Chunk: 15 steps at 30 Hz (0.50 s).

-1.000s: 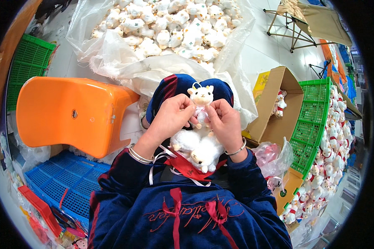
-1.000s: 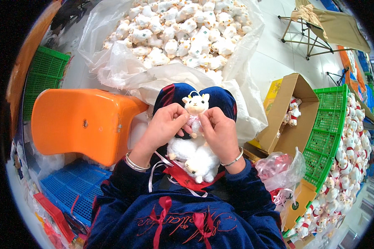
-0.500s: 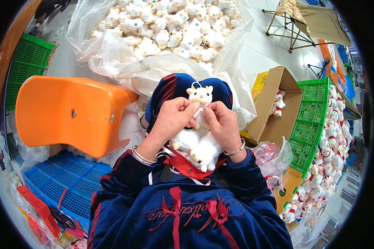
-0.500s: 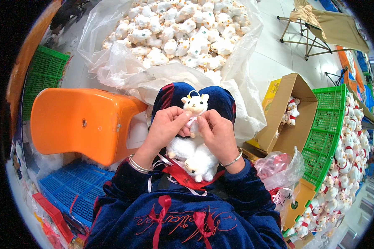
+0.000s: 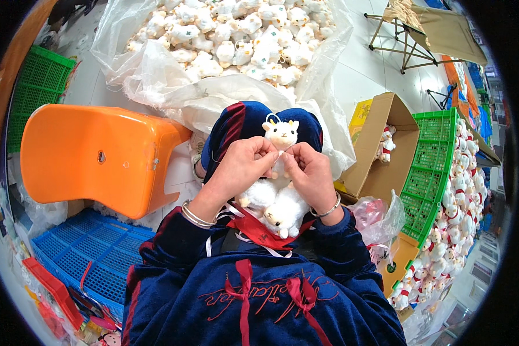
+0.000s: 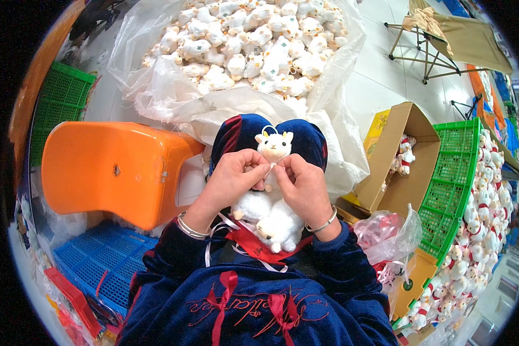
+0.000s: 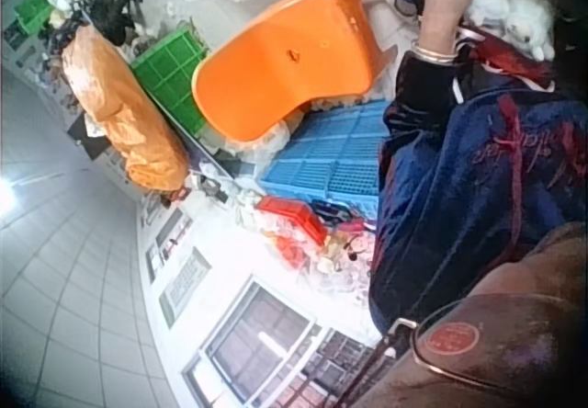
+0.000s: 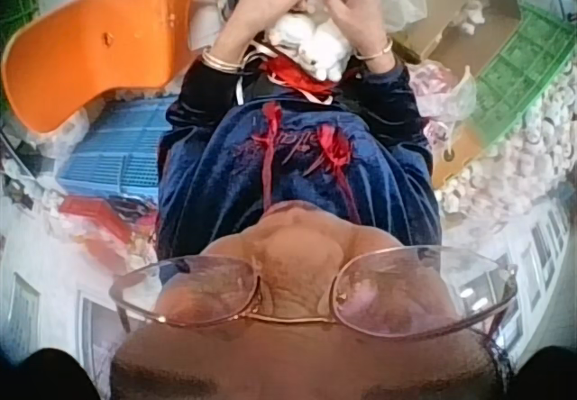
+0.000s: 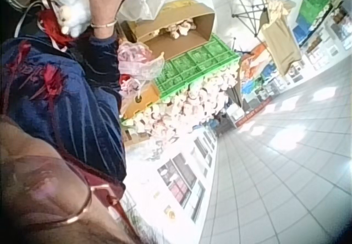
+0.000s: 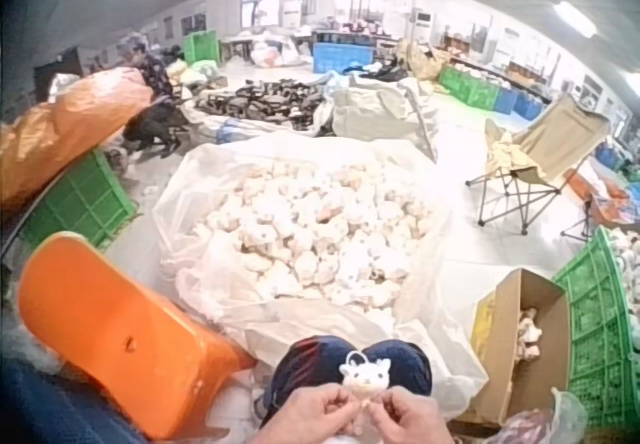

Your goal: The person sits on the floor and ties red ribbons around the necks of small white plush toys. They pick up each toy, wrap the ribbon, and tie a bow by hand, then place the finished toy aside.

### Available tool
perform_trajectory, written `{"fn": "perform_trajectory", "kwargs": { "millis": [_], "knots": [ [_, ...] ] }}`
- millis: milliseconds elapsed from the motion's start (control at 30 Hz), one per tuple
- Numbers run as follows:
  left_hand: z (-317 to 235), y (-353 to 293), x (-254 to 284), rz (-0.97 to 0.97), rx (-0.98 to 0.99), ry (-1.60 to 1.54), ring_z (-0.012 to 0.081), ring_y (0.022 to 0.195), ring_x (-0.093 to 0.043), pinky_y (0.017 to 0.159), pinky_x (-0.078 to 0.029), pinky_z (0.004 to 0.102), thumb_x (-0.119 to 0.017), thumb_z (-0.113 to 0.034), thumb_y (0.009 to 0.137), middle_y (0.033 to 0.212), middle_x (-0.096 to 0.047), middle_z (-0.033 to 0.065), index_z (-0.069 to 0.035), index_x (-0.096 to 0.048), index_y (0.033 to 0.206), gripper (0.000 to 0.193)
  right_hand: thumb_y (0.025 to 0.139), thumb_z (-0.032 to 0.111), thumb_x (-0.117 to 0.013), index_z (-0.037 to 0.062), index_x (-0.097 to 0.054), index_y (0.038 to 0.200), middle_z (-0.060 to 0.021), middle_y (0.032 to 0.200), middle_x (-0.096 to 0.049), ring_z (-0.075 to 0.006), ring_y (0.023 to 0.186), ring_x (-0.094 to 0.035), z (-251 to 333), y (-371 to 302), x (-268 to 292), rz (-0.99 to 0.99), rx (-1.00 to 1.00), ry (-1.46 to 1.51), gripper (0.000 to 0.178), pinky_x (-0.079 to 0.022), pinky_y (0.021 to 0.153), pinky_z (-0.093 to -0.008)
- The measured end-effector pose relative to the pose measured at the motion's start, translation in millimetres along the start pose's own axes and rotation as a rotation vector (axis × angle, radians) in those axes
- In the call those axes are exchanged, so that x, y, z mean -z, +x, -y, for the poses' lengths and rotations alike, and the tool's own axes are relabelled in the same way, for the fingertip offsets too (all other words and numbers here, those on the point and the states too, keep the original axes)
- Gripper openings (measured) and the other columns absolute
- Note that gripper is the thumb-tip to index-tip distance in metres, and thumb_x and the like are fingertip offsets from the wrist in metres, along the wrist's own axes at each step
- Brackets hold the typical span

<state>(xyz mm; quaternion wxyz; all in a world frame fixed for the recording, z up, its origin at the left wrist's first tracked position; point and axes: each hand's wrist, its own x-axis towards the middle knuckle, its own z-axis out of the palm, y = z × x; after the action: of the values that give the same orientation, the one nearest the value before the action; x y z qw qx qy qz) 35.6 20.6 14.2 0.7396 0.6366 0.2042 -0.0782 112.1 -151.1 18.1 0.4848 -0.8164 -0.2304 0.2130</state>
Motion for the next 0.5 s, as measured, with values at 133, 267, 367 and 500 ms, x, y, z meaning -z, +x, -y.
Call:
{"fn": "perform_trajectory", "kwargs": {
  "millis": [133,267,367,500],
  "knots": [
    [3.3,-1.1,0.6,0.024,-0.133,0.078,0.0072,0.067,-0.064,0.063,-0.053,0.0237,-0.064,-0.011,0.099,0.081,-0.069,0.0036,0.002,-0.067,0.101,0.013,0.093,0.010,-0.071,-0.0013,-0.065,0.090,-0.0084,0.065,-0.062,-0.0111,0.056,-0.057,-1.2,-0.1,0.5,0.002,-0.007,0.014,0.014,-0.045,0.054,-0.0280],
    [8.1,2.2,-2.2,-0.056,-0.541,0.452,0.0116,0.068,-0.068,0.064,-0.054,0.0258,-0.060,-0.007,0.101,0.082,-0.070,0.0095,0.001,-0.065,0.103,0.010,0.094,0.010,-0.070,-0.0008,-0.062,0.091,-0.0122,0.070,-0.065,-0.0176,0.059,-0.063,3.3,-0.5,-0.3,0.019,0.005,-0.034,0.014,-0.049,0.056,-0.0311],
    [15.1,3.4,-5.2,-0.159,-0.638,0.565,0.0146,0.068,-0.071,0.062,-0.054,0.0268,-0.059,-0.005,0.101,0.081,-0.070,0.0125,0.000,-0.063,0.102,0.007,0.095,0.009,-0.069,-0.0004,-0.060,0.093,-0.0153,0.074,-0.067,-0.0257,0.064,-0.068,9.5,-1.9,1.5,0.012,0.098,-0.121,0.013,-0.051,0.059,-0.0342],
    [21.9,0.7,-13.1,-0.146,-0.377,0.262,0.0145,0.066,-0.071,0.058,-0.054,0.0274,-0.059,-0.005,0.101,0.079,-0.070,0.0107,0.000,-0.059,0.101,0.006,0.096,0.006,-0.066,-0.0010,-0.059,0.096,-0.0157,0.075,-0.067,-0.0273,0.066,-0.070,-5.7,-6.2,-6.6,-0.137,0.091,-0.060,0.010,-0.052,0.059,-0.0342]
  ]
}}
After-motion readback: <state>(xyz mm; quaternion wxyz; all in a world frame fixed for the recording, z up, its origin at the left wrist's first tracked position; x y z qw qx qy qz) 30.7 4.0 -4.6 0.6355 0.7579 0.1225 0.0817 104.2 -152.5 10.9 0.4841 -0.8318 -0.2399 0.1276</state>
